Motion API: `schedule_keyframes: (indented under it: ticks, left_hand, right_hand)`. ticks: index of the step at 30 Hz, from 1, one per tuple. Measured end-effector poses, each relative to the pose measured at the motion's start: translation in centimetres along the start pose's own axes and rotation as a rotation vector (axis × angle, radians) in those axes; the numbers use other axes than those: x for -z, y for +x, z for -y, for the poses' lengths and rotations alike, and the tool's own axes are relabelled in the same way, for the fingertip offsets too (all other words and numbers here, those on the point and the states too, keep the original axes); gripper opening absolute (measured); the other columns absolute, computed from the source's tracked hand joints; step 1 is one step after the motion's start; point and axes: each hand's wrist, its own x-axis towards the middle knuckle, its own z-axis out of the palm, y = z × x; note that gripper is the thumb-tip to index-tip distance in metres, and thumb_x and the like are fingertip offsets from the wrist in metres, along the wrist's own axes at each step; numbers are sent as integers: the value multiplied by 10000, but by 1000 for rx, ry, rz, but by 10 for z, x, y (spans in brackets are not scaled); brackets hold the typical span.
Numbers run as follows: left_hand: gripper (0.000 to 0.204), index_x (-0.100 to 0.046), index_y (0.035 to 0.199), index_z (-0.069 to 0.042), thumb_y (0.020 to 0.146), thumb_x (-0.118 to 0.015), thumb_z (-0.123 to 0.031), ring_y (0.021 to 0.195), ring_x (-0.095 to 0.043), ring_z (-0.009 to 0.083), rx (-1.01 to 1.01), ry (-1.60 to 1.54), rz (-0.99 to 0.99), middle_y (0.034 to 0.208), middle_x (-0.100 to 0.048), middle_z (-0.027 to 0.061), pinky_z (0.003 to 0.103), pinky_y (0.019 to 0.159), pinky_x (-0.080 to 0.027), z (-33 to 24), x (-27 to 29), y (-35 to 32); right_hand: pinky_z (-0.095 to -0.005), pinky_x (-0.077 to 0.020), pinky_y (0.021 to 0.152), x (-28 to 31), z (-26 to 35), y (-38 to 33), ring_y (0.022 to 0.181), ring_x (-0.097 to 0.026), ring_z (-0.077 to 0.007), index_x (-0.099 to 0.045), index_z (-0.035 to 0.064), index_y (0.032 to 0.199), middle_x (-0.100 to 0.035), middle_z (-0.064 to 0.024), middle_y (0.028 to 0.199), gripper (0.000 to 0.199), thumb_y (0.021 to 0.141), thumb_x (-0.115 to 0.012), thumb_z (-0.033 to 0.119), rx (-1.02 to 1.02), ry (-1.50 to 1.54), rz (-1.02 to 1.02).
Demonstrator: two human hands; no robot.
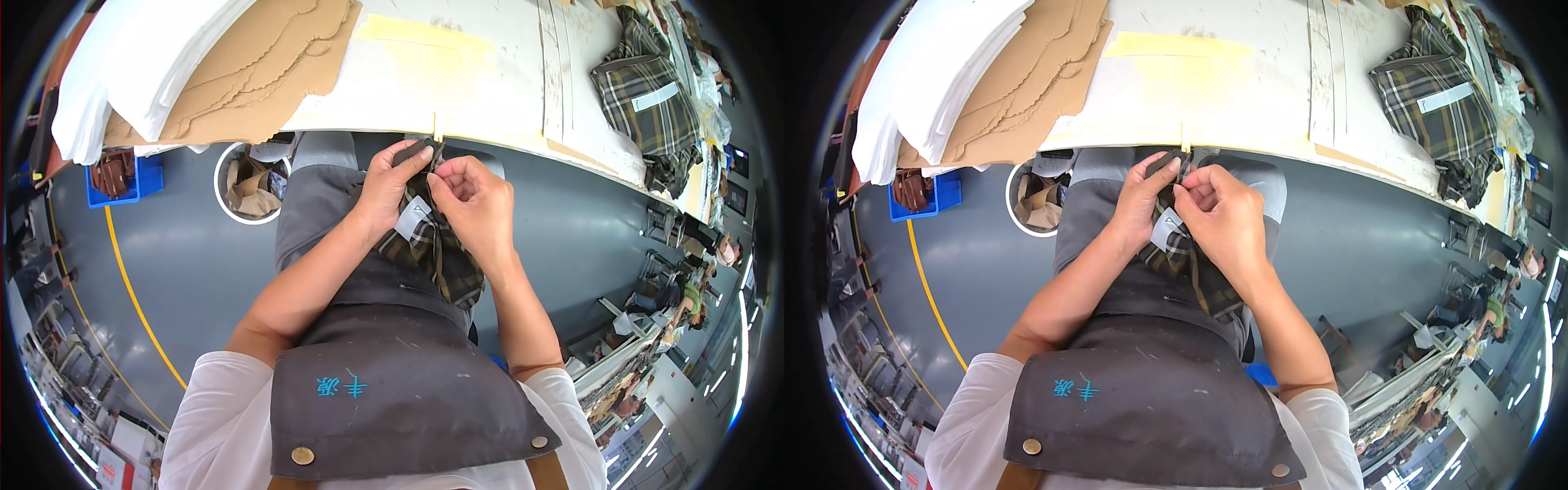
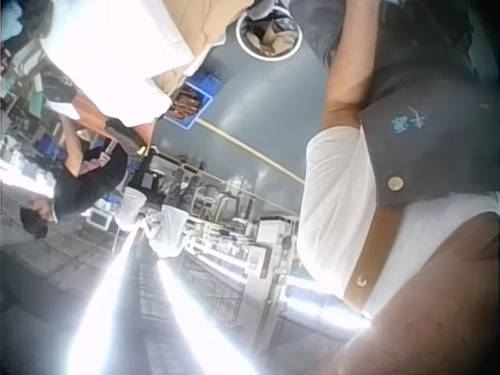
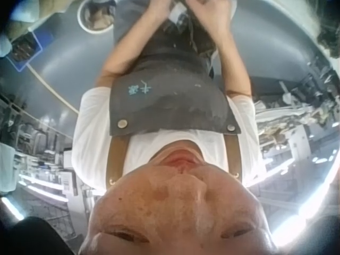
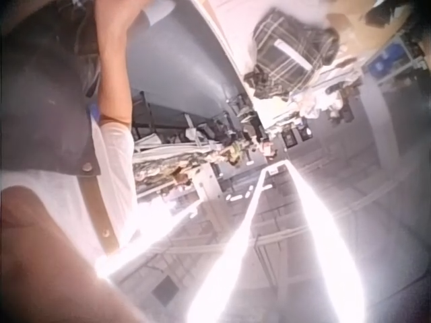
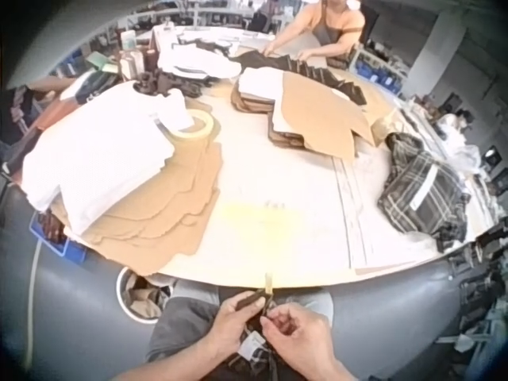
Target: Assembling and checking the alignment of a plaid fabric lining for a bag.
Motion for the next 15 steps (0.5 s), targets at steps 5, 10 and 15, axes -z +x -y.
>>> schedule_keyframes:
  ticks: [5, 10, 15]
  left_hand:
    - [106, -604, 894, -38, 815, -628, -104, 674, -558, 67, 0, 26, 7, 796, -615, 18, 207, 618, -456, -4, -3, -3]
    - [113, -603, 893, -35, 807, -639, -99, 685, -567, 70, 5, -23, 3, 799, -616, 19, 211, 617, -467, -6, -5, -5]
    - [84, -604, 887, -62, 818, -621, -105, 724, -543, 54, 8, 6, -6, 826, -614, -7, 208, 662, -442, -6, -5, -5]
  right_hand:
    - [-212, -447, 505, 3, -5, 4, 531, -547, -70, -602, -7, 766, -611, -48, 626, 70, 726, -635, 41, 4, -12, 20]
    - [-217, -453, 518, 5, 1, 6, 541, -559, -79, -607, -7, 759, -616, -62, 630, 76, 728, -632, 58, -55, 32, 52]
    - [-224, -457, 524, 5, 4, 8, 539, -562, -85, -608, -8, 754, -617, -63, 624, 90, 726, -640, 71, -29, -52, 62]
